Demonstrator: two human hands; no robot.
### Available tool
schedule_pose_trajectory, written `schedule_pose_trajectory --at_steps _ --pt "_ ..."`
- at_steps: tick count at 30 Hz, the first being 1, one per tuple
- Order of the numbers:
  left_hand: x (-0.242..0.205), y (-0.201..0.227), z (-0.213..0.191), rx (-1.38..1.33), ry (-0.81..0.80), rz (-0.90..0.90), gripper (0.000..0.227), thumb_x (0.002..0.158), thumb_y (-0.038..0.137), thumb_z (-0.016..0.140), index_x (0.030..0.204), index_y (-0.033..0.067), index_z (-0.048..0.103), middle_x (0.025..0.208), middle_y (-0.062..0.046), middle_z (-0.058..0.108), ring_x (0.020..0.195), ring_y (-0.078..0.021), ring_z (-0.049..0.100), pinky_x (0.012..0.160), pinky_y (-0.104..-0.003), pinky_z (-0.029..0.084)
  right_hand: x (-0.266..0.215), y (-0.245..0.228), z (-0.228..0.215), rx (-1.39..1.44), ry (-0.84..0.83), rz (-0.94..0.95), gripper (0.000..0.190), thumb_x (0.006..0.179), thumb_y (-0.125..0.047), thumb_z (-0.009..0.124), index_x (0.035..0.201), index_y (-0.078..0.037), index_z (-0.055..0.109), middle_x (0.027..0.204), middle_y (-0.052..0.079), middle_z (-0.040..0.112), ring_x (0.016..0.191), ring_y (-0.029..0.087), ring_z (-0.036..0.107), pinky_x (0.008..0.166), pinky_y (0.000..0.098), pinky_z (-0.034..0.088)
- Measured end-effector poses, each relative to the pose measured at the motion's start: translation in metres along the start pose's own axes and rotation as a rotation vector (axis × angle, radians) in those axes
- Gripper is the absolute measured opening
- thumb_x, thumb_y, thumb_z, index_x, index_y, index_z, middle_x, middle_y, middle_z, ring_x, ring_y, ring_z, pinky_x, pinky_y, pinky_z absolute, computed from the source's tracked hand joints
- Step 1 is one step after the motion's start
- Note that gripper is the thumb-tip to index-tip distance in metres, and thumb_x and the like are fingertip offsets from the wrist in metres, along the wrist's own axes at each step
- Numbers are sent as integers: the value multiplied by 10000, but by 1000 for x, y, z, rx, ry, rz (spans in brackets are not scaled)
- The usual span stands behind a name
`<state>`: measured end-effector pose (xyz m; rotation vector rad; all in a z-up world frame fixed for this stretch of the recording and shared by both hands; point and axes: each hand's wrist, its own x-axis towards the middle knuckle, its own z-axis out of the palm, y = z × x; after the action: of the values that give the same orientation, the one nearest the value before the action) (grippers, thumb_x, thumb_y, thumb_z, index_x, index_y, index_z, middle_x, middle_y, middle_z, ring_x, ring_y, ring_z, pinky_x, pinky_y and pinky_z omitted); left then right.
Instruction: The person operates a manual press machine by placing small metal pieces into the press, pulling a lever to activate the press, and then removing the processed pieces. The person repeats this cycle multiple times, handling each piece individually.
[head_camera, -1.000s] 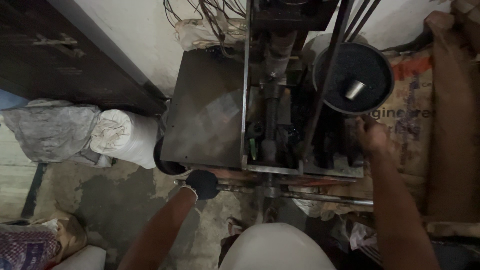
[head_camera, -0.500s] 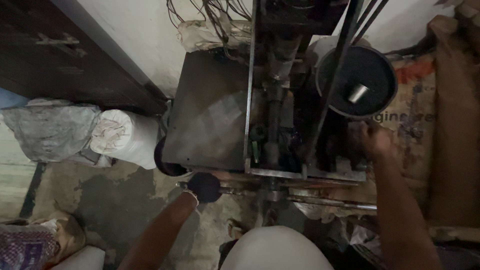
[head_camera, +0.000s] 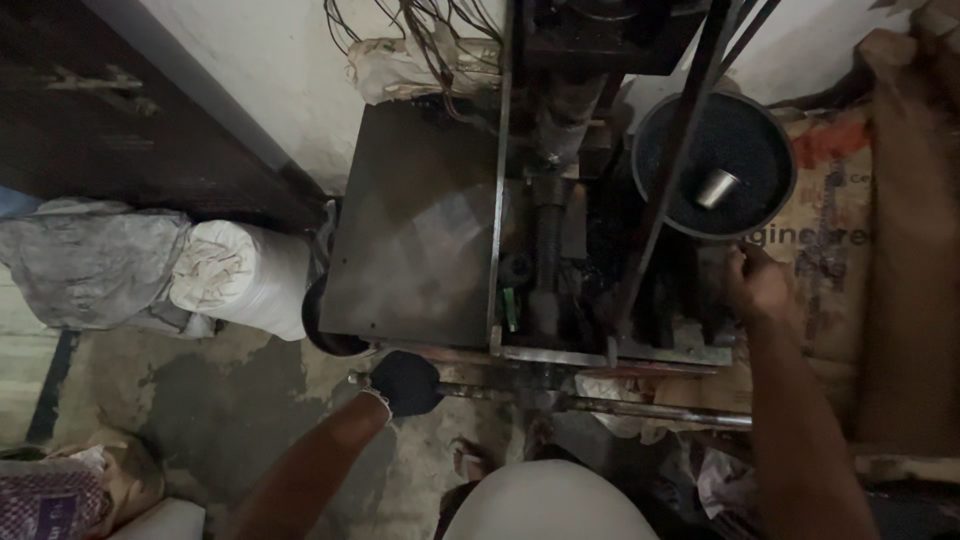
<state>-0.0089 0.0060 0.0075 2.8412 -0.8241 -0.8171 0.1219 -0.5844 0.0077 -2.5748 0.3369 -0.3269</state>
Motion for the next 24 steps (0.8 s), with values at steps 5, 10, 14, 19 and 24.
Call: schedule_pose_trajectory --at_steps 5,10,14,19,24 --pt "-1 1 -4 18 -36 -13 361 839 426 631 737 115 781 749 -146 725 728 -341 718 699 -505 561 -15 -62 -39 -89 -19 60 413 1030 -388 601 1280 -93 748 989 244 741 897 414 701 798 507 541" --pt "-1 2 -8 23 -96 -18 341 848 391 624 744 107 782 724 -144 719 691 -319 723 690 -486 564 -21 -91 -55 70 -150 327 463 1020 -402 540 1363 -120 673 1035 238 735 847 446 723 766 523 568" --pt "-4 1 -11 29 -88 7 356 867 388 621 736 97 780 693 -145 705 651 -308 715 665 -473 566 -13 -67 -40 14 -49 61 461 1057 -364 566 1338 -21 692 1070 282 723 965 420 712 850 487 554" --pt "-6 3 -14 28 -46 22 382 867 420 637 737 92 784 680 -146 702 646 -319 707 660 -476 560 -8 -33 -23 41 -35 21 441 1050 -334 574 1311 -3 704 1040 293 727 949 415 720 845 481 560" --pt "-7 6 -18 38 4 40 402 872 448 622 751 108 797 748 -149 729 726 -334 718 708 -489 562 -11 -36 -21 164 11 -63 425 1066 -309 571 1313 20 678 1056 289 721 961 392 729 846 453 566"
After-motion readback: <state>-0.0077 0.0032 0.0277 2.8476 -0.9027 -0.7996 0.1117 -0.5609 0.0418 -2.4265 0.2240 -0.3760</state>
